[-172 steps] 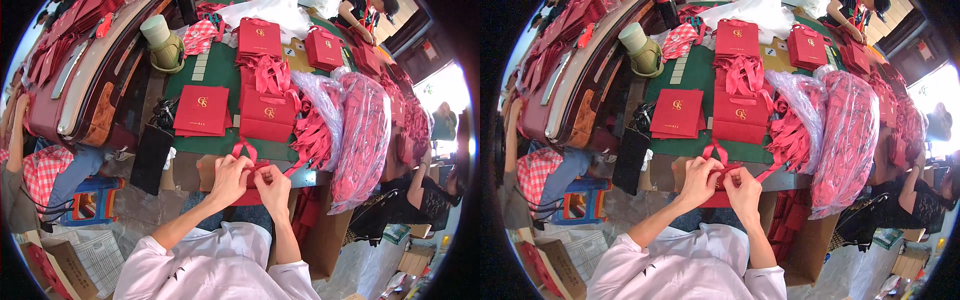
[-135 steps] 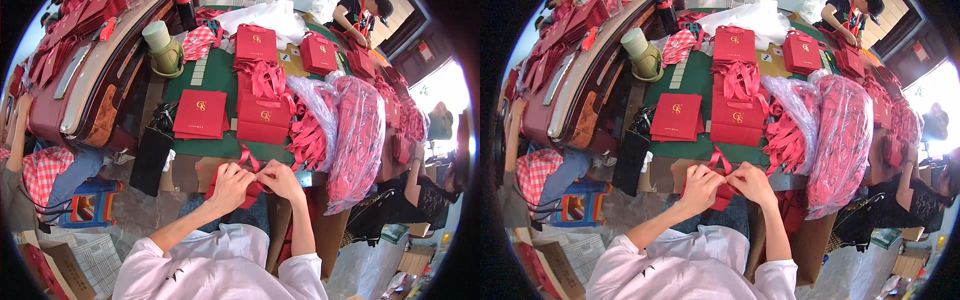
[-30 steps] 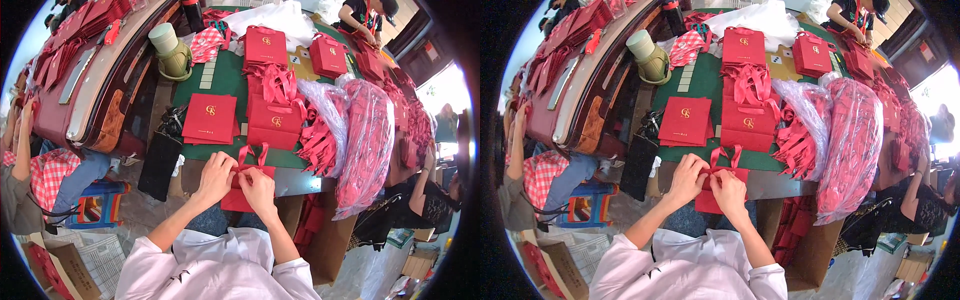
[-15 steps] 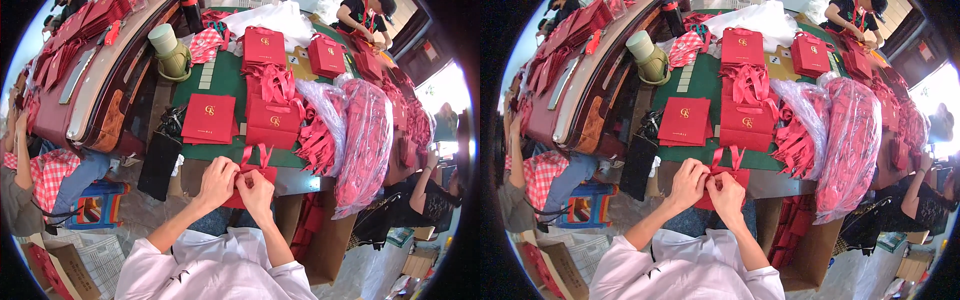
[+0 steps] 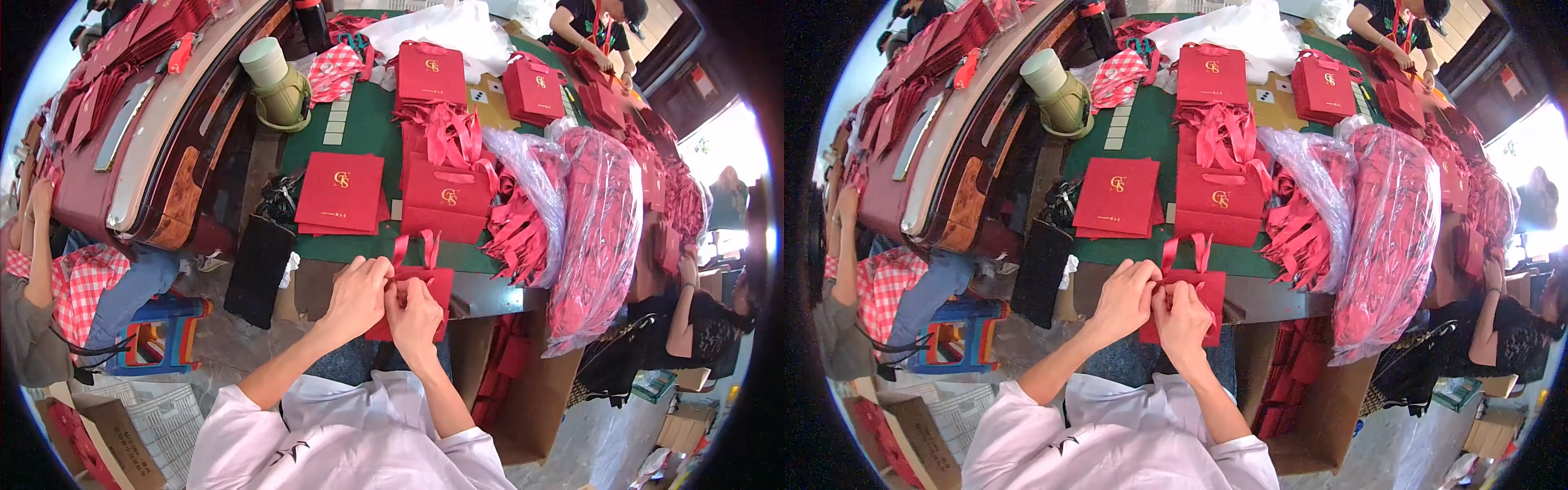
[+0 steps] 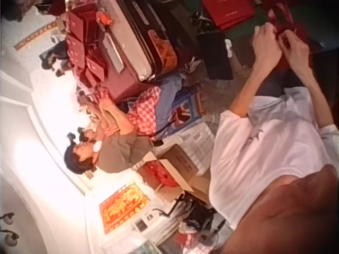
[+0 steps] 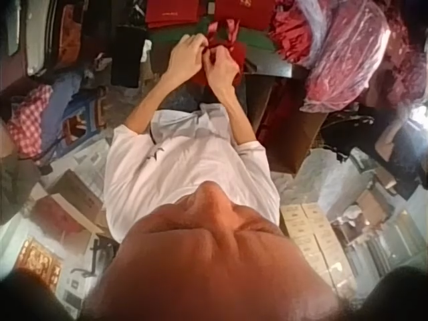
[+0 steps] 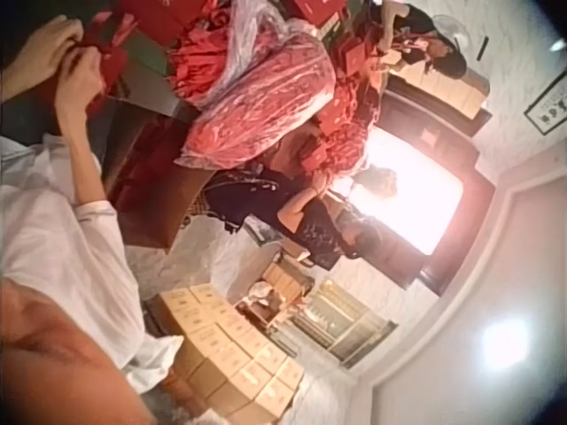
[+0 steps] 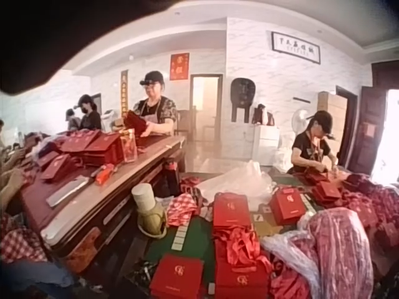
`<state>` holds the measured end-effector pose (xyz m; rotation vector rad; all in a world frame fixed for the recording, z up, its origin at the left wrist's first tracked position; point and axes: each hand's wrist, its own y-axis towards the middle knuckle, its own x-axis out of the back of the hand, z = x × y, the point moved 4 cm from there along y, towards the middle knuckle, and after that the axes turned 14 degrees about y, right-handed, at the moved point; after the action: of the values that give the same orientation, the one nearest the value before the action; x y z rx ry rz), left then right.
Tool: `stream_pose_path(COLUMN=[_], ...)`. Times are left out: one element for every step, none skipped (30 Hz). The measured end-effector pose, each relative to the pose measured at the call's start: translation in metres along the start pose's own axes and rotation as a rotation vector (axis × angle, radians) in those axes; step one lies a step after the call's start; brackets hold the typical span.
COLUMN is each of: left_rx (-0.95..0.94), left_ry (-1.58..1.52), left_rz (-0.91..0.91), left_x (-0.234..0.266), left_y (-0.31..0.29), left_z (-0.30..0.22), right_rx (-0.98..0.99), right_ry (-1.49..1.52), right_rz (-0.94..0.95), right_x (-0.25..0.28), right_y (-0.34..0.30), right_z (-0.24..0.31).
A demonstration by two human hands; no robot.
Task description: The person ties decorative ribbons onto small red gift bags by hand.
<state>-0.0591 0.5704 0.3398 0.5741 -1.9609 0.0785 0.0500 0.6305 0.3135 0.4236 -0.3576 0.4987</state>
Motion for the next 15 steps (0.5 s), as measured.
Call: stream_pose_path(left_rx=[-0.001, 0.002, 0.004, 0.007, 0.002, -0.002, -0.002, -0.001, -0.001, 0.0, 0.024, 0.047, 0.047, 0.014, -0.019], left_ry=[-0.002, -0.024, -0.046, -0.043, -0.064, -0.084, -0.089, -0.133, -0.178, -0.178, -0.203, -0.229, -0.229, -0.206, -0.183], left_rz=[0.002, 0.02, 0.038, 0.039, 0.037, 0.036, 0.035, 0.028, 0.021, 0.022, 0.01, -0.001, -0.001, 0.001, 0.002], left_x=[0.001, 0.001, 0.001, 0.001, 0.001, 0.001, 0.001, 0.001, 0.002, 0.001, 0.001, 0.001, 0.002, 0.002, 0.002], left_y=[0.0, 0.0, 0.0, 0.0, 0.0, 0.001, 0.0, -0.001, -0.002, -0.002, -0.001, -0.001, -0.001, -0.001, 0.0], left_z=[0.0, 0.0, 0.0, 0.001, 0.002, 0.004, 0.006, 0.01, 0.012, 0.012, 0.014, 0.015, 0.013, 0.009, 0.005], right_rx=[-0.002, -0.009, -0.017, -0.017, -0.041, -0.064, -0.063, -0.029, 0.006, 0.005, -0.02, -0.045, -0.046, -0.024, -0.003], right_ry=[-0.002, 0.026, 0.054, 0.058, 0.081, 0.104, 0.1, 0.052, 0.005, 0.006, 0.009, 0.013, 0.012, -0.002, -0.016], right_rz=[0.0, 0.003, 0.007, 0.009, 0.021, 0.033, 0.033, 0.063, 0.093, 0.094, 0.097, 0.1, 0.099, 0.114, 0.127], right_x=[0.001, 0.001, 0.002, 0.002, 0.002, 0.002, 0.006, 0.01, 0.013, 0.015, 0.017, 0.018, 0.018, 0.017, 0.016], right_y=[0.001, 0.002, 0.002, 0.002, 0.002, 0.003, 0.004, 0.007, 0.009, 0.01, 0.011, 0.011, 0.011, 0.01, 0.009], right_z=[0.001, 0.001, 0.001, 0.0, -0.002, -0.004, -0.002, 0.003, 0.008, 0.01, 0.011, 0.011, 0.01, 0.01, 0.01])
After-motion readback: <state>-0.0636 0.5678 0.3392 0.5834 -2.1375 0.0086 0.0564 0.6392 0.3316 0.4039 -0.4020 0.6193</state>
